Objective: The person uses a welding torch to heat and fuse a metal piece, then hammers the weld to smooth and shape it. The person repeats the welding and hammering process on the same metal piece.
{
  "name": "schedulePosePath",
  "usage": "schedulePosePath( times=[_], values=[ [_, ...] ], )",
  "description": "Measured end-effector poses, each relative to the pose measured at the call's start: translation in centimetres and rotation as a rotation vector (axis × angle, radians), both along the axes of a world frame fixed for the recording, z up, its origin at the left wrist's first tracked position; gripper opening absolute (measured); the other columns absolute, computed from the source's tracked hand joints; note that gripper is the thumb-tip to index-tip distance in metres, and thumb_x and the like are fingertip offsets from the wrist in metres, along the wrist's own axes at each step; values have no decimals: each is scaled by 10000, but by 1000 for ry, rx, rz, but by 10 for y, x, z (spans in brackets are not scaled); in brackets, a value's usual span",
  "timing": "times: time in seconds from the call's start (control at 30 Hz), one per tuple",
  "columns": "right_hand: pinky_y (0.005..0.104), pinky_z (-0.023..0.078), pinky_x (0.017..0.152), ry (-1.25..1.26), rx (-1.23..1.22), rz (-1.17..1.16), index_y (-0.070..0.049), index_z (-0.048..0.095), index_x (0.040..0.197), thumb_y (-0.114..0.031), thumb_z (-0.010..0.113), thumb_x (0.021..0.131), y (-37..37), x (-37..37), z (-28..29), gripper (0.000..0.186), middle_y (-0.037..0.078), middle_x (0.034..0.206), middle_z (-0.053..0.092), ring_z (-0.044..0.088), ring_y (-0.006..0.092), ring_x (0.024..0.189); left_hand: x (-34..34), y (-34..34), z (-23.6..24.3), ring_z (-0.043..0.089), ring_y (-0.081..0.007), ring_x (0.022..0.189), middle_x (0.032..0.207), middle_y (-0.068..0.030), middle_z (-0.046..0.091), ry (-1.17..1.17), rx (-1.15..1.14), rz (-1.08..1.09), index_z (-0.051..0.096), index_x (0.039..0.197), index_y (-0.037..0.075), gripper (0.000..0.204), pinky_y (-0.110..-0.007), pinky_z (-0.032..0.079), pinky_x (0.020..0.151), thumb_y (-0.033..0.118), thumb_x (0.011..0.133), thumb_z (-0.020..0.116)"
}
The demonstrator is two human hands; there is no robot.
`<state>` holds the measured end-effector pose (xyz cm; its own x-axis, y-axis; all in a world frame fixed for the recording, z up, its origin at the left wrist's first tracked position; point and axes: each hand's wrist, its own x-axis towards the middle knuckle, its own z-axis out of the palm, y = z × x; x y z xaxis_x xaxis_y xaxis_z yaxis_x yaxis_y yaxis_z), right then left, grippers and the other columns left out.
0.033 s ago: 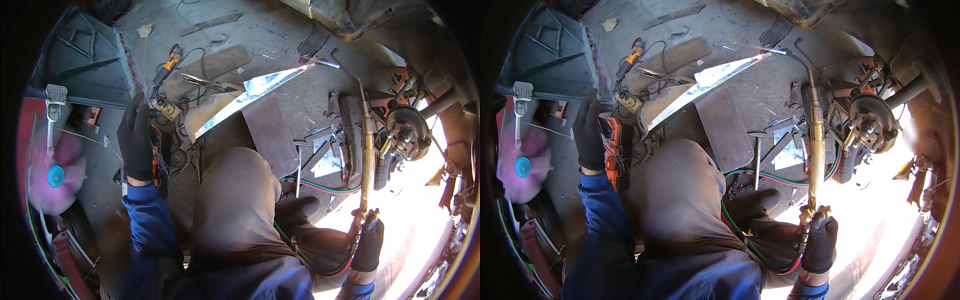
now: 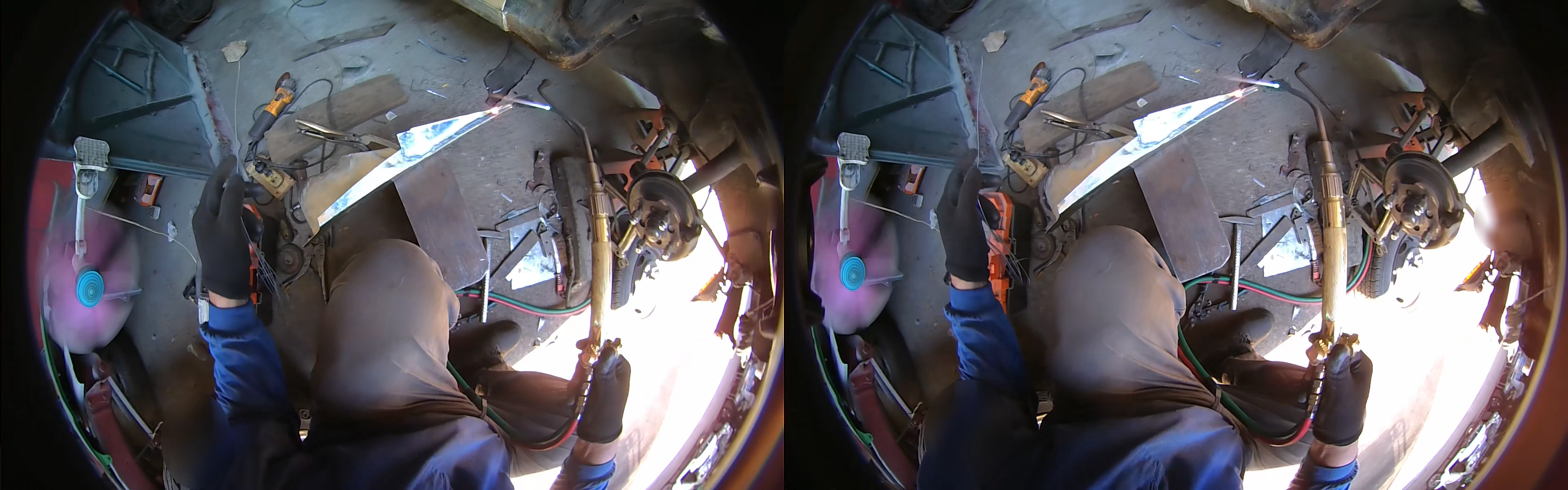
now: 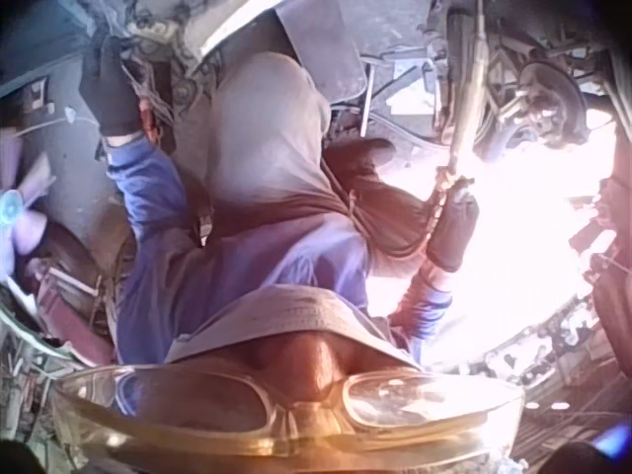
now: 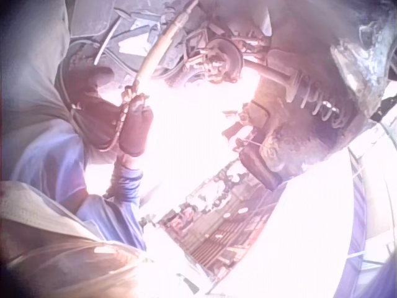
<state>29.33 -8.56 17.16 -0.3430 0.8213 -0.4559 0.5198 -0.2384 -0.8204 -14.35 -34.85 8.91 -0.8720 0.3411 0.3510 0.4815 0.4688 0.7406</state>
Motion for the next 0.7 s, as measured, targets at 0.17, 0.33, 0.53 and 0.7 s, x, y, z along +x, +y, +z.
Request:
schedulePosePath(
  times=[0.17,0.33,0.53,0.7],
  values=[
    [209,422,491,71,67,1,49,654,1385,-671,691,1041,15,-2,21,800,37,858,707,566,60,544,20,-10,-3,557,-42,612,973,-40,768,-583,208,-71,693,1469,30,400,-223,445,568,199,1115,621],
    [206,364,468,66,237,41,26,571,1507,-596,717,1059,50,-17,25,781,59,876,713,532,50,545,39,4,3,554,-26,652,975,-7,774,-794,-25,-236,711,1465,71,374,-214,457,604,173,1120,608],
    [203,394,426,31,104,46,-1,593,1474,-559,715,1071,105,-29,-13,699,36,825,671,554,54,563,50,38,-9,623,-75,628,963,-32,797,-841,-350,-365,703,1478,96,397,-262,524,598,110,1086,638],
    [195,416,416,21,-98,90,-25,618,1410,-568,740,1051,149,-30,-60,662,29,814,651,604,70,609,53,43,-13,650,-97,671,971,-47,812,-748,-450,-406,714,1454,86,407,-284,542,632,55,1048,690]
  ],
)
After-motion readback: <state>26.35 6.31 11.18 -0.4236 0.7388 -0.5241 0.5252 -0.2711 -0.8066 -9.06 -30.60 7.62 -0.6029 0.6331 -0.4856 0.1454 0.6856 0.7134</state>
